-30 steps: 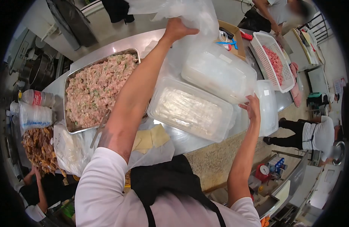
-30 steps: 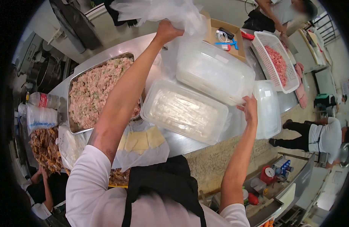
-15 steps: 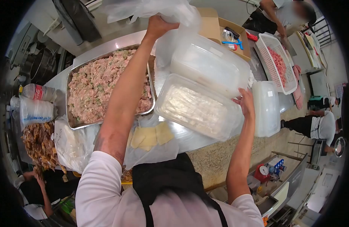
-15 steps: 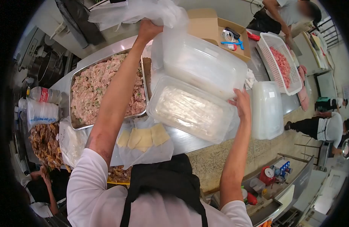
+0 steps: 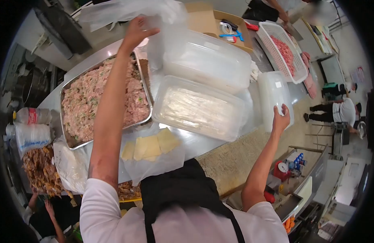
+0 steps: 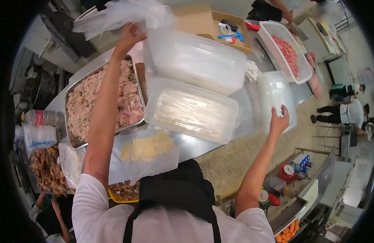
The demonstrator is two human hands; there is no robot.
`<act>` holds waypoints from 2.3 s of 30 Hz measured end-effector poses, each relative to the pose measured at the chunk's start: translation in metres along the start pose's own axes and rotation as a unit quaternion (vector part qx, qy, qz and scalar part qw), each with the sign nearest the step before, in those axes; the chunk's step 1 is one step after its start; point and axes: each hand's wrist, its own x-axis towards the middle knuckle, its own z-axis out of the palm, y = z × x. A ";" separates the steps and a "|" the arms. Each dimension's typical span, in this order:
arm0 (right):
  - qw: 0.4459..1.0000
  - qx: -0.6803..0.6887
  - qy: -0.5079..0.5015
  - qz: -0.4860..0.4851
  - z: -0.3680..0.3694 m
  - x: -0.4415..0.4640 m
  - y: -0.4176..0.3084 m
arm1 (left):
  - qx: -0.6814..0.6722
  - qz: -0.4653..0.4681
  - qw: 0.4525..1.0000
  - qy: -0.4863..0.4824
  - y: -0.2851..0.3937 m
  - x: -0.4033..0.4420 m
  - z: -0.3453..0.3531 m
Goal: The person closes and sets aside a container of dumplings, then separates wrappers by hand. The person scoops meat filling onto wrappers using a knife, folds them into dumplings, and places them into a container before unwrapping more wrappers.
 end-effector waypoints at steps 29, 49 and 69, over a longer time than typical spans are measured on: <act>0.639 0.611 -0.065 0.463 -0.016 -0.017 0.161 | -0.090 -0.172 0.980 0.035 0.061 -0.237 -0.023; 0.812 0.405 0.037 0.419 -0.005 -0.132 0.057 | 0.088 -0.217 0.972 -0.033 0.084 -0.294 0.030; 0.747 -0.144 -0.516 -0.395 0.130 -0.141 -0.198 | 0.351 -0.049 0.839 -0.413 0.058 -0.229 0.086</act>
